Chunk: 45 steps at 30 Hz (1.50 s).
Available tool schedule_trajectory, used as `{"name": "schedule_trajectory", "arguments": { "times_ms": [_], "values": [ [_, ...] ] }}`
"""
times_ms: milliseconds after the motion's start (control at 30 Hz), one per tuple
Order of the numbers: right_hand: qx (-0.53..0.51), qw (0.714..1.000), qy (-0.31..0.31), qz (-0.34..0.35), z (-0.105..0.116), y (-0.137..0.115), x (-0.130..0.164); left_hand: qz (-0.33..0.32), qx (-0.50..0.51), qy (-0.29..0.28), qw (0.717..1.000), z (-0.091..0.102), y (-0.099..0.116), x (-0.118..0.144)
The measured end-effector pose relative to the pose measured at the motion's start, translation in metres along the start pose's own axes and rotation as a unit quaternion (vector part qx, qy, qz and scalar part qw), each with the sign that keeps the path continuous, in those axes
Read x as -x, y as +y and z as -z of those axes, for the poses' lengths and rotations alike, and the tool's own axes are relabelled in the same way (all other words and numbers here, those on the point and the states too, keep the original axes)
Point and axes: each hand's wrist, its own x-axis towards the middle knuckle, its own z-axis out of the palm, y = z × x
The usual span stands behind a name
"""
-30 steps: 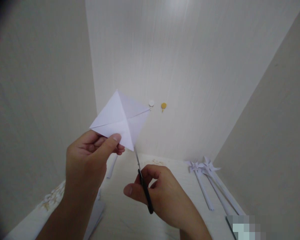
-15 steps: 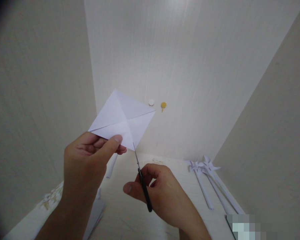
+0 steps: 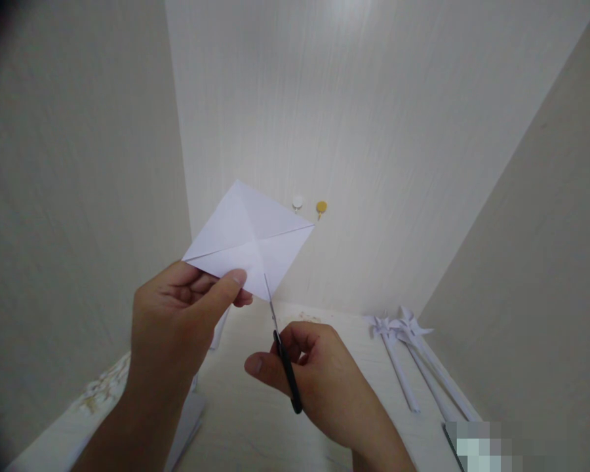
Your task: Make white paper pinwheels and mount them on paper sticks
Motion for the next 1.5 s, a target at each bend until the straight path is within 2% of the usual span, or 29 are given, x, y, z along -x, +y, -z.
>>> {"name": "schedule_trajectory", "arguments": {
  "times_ms": [767,967,1233,1500],
  "values": [
    [0.006,1.000,0.010,0.019,0.0005,0.0013,0.0012,0.002,0.019,-0.002,1.000,0.0004,-0.0038,0.0013],
    [0.020,1.000,-0.011,-0.016,0.0012,0.0009,-0.0002,-0.010,0.015,0.006,1.000,-0.0003,-0.0048,0.0004],
    [0.019,0.999,-0.015,-0.021,-0.0002,-0.0004,0.0007,-0.011,0.016,-0.041,0.999,0.0009,-0.0036,-0.0014],
    [0.002,1.000,-0.016,-0.027,0.0007,0.0009,0.0005,-0.031,-0.032,-0.040,0.998,0.0021,0.0006,-0.0010]
  ]
}}
